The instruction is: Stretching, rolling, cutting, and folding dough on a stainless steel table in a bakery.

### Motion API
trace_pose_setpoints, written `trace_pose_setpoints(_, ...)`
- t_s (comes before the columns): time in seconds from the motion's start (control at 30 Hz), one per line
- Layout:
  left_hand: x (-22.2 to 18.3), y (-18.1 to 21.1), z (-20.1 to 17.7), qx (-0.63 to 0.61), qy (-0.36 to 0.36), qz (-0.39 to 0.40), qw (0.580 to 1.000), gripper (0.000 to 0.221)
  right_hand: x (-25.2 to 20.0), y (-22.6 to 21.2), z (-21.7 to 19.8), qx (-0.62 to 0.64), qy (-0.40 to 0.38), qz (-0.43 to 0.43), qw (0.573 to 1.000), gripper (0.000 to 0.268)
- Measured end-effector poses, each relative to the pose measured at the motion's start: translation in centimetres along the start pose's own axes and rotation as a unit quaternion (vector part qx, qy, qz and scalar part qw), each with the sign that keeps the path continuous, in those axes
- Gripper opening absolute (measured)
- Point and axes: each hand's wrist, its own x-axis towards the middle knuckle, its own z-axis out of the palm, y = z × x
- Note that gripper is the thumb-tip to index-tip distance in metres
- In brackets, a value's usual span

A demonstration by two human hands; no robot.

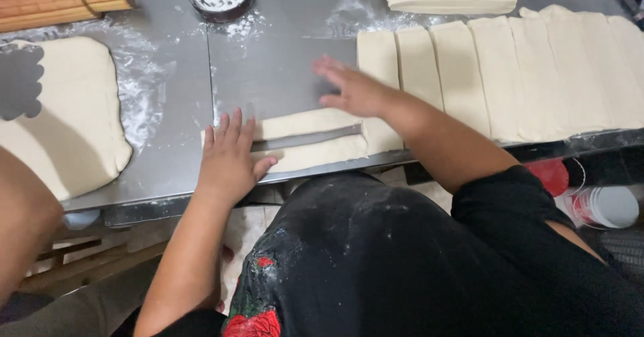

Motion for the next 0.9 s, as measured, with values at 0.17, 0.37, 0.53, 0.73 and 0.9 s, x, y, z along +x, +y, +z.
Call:
trace_pose_setpoints(0.17,1.3,4.6,1.7,-0.106,0.120,0.106,0.981,0.070,0.9,14.2,-3.0,-0.063,0.098,0.190,0.975,0.060)
trace_pose_setpoints(0.37,3.7,10.5,2.2,-0.213,0.246,0.232,0.917,0.031,2.5,12.2,-7.6,-0.148,-0.079,0.325,0.931,0.067)
trace_pose_setpoints(0.53,5.2,13.4,3.0,-0.173,0.238,0.199,0.935,0.029,3.7,10.5,-8.4,-0.214,-0.145,0.328,0.909,0.054)
trace_pose_setpoints(0.73,7.0,16.8,3.7,-0.091,0.265,0.103,0.954,0.048,4.0,11.1,-9.4,-0.237,-0.191,0.285,0.909,0.062)
trace_pose_setpoints(0.9,11.2,18.5,7.2,-0.012,0.293,0.039,0.955,0.034,4.8,11.4,-9.2,-0.274,-0.203,0.255,0.905,0.061)
